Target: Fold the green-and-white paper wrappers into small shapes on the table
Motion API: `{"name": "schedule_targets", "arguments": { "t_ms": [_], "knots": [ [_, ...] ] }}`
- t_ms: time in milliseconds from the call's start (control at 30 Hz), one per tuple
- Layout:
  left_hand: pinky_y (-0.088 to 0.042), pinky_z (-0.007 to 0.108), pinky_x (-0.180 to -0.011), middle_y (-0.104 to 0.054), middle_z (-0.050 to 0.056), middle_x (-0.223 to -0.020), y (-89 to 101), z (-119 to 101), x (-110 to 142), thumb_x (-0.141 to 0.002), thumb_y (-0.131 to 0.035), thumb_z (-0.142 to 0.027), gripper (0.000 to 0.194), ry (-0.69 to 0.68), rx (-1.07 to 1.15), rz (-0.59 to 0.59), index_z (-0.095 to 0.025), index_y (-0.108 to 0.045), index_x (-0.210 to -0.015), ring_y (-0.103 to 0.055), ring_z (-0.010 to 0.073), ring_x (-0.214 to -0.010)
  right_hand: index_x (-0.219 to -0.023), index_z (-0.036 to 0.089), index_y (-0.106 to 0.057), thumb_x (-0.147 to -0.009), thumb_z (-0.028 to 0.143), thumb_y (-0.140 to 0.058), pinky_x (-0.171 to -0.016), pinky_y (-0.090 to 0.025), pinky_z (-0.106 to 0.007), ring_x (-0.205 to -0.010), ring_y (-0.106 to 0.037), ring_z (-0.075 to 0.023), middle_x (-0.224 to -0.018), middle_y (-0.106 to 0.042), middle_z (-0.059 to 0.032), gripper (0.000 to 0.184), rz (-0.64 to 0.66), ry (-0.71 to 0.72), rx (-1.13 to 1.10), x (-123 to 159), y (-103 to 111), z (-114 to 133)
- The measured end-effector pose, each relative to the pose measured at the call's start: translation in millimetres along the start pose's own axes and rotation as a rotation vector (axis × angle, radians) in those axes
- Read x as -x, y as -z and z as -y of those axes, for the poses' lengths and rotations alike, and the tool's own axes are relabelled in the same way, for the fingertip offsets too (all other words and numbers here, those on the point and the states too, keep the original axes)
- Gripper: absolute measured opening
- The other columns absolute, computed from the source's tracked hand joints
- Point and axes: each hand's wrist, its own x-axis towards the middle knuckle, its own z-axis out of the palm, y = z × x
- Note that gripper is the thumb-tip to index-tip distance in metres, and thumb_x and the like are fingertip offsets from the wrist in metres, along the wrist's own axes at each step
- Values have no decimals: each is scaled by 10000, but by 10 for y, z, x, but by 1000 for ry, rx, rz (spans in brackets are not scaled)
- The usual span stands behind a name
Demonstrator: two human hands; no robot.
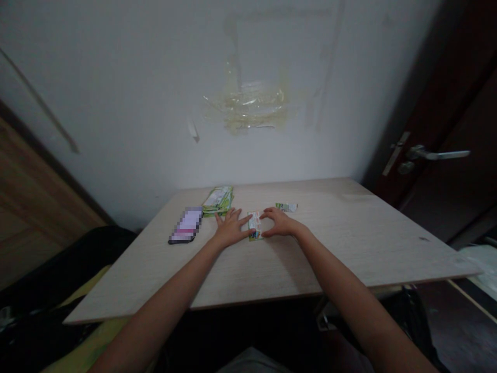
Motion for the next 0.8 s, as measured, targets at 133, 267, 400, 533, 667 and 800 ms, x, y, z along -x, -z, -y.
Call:
{"name": "schedule_targets", "arguments": {
  "t_ms": [133,267,400,533,667,800],
  "knots": [
    [29,777,-1105,-290,98,-1641,-28,-4,-8,-829,-361,-837,775,-18,-10,-5,-445,-406,-1496,-144,398,-1524,-1295,222,-638,-610,477,-889,-1171,-326,-494,-1380,-436,-317,-1466,-477,-155,773,15,1,-24,3,18,1],
    [6,784,-1101,-267,117,-1647,-55,-3,-27,-777,-357,-888,867,-18,4,10,-433,-377,-1515,-129,406,-1527,-1173,255,-719,-732,455,-821,-1150,-356,-473,-1311,-509,-279,-1397,-547,-113,495,-7,34,-98,4,63,-20],
    [12,788,-1098,-244,110,-1655,-73,3,-37,-769,-338,-900,888,-13,2,19,-429,-367,-1521,-116,419,-1527,-983,246,-792,-887,419,-671,-1096,-416,-453,-1198,-591,-248,-1297,-621,-103,231,-48,62,-167,-8,90,-74],
    [-9,790,-1099,-221,95,-1664,-71,5,-36,-769,-326,-903,898,-11,2,34,-431,-340,-1533,-103,431,-1526,-935,265,-808,-868,441,-692,-1088,-425,-452,-1181,-597,-253,-1304,-625,-90,221,-65,50,-174,-20,67,-97],
    [4,791,-1097,-215,95,-1666,-59,1,-36,-771,-328,-900,897,-12,6,43,-432,-330,-1537,-94,433,-1527,-958,259,-809,-879,448,-680,-1094,-419,-452,-1184,-592,-254,-1325,-613,-98,242,-87,26,-149,-37,38,-95],
    [-1,798,-1089,-205,112,-1667,-58,0,-42,-768,-328,-904,907,-12,9,55,-427,-323,-1540,-92,420,-1531,-984,249,-807,-893,414,-670,-1080,-430,-441,-1176,-600,-255,-1327,-615,-112,232,-112,23,-108,-71,23,-88]
  ]
}}
